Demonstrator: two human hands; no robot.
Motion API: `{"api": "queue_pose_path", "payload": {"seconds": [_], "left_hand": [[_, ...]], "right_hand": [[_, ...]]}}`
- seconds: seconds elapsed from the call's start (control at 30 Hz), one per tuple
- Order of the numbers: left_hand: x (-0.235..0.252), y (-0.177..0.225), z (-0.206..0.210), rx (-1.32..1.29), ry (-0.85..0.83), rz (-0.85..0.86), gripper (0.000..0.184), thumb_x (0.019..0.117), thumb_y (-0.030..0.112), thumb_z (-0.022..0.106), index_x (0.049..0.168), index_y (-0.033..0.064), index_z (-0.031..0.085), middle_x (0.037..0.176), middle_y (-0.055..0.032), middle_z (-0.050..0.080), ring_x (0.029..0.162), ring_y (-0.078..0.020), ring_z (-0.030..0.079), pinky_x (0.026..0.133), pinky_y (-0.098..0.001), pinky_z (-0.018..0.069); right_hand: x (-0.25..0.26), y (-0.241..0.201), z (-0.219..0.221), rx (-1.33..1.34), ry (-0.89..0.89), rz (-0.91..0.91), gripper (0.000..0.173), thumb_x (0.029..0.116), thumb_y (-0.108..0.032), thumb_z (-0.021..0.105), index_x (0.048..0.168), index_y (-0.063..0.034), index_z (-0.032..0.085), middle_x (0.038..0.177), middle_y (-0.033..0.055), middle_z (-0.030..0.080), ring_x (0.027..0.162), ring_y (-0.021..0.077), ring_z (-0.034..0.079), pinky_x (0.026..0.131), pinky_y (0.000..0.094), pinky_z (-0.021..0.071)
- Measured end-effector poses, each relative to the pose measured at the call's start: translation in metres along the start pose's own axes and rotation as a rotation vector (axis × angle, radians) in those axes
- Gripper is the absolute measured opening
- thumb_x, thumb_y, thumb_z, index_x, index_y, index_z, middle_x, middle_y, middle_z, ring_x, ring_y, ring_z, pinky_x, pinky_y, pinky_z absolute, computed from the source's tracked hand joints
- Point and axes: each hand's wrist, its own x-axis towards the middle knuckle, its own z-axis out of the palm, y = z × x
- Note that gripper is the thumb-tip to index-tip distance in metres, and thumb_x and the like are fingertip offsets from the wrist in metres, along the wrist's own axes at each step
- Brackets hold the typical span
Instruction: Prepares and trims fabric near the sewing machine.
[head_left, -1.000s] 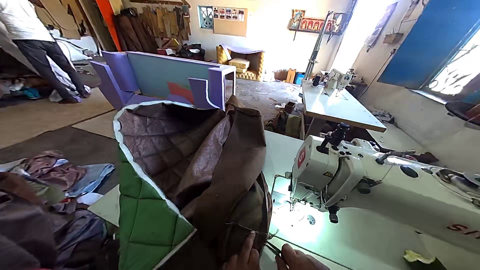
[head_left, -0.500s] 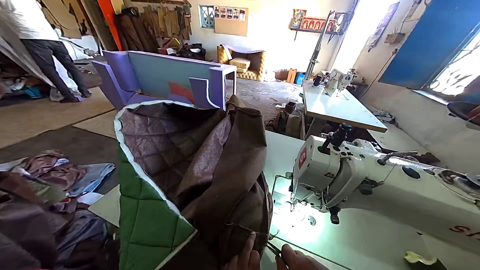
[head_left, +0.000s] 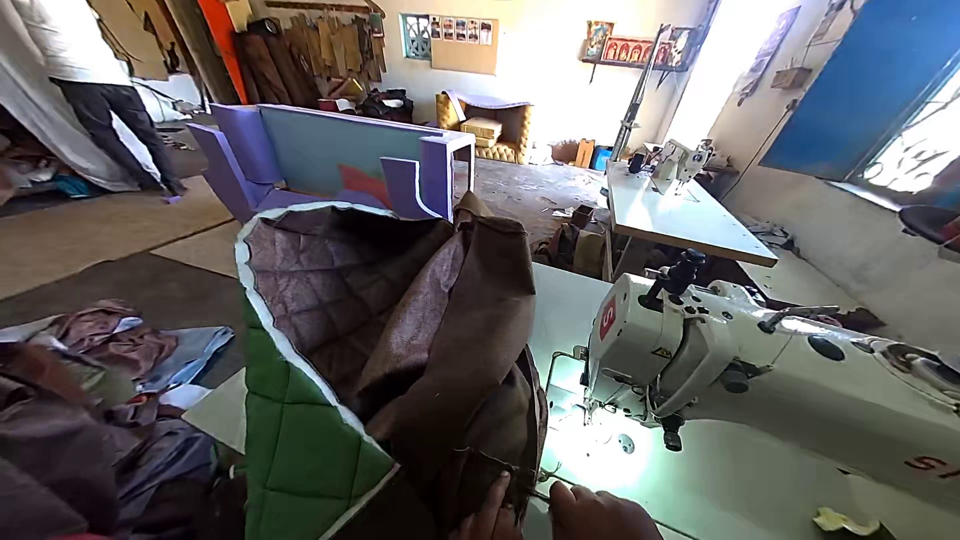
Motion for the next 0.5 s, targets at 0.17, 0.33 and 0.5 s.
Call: {"api": "queue_pose_path", "payload": {"seconds": [0.17, 0.33, 0.5], "left_hand": [[0.000, -0.003, 0.002, 0.002, -0.008, 0.012, 0.012, 0.0879, 0.008, 0.068, 0.087, -0.0024, 0.075, 0.120, -0.0197, 0.073, 0.076, -0.0306, 0.076, 0.068, -0.0413, 0.0623], [0.000, -0.003, 0.003, 0.026, -0.009, 0.022, 0.012, 0.0879, 0.008, 0.067, 0.086, -0.0021, 0.074, 0.120, -0.0184, 0.073, 0.075, -0.0296, 0.076, 0.067, -0.0408, 0.0623], [0.001, -0.005, 0.006, 0.036, -0.008, 0.030, 0.013, 0.0885, 0.009, 0.068, 0.086, -0.0011, 0.075, 0.121, -0.0176, 0.074, 0.076, -0.0291, 0.076, 0.068, -0.0398, 0.0623]], "right_hand": [[0.003, 0.001, -0.016, -0.006, -0.144, 0.003, 0.028, 0.1045, -0.024, 0.045, 0.105, -0.0065, 0.067, 0.084, 0.0167, 0.071, 0.079, 0.0379, 0.073, 0.060, 0.0546, 0.0560], [0.009, 0.010, -0.017, -0.050, -0.116, -0.094, 0.029, 0.1051, -0.025, 0.045, 0.103, -0.0070, 0.068, 0.083, 0.0154, 0.071, 0.078, 0.0357, 0.073, 0.059, 0.0523, 0.0562], [0.012, 0.007, -0.029, -0.001, -0.277, -0.045, 0.032, 0.1074, -0.027, 0.041, 0.112, -0.0061, 0.065, 0.092, 0.0187, 0.072, 0.088, 0.0400, 0.073, 0.067, 0.0569, 0.0561]]}}
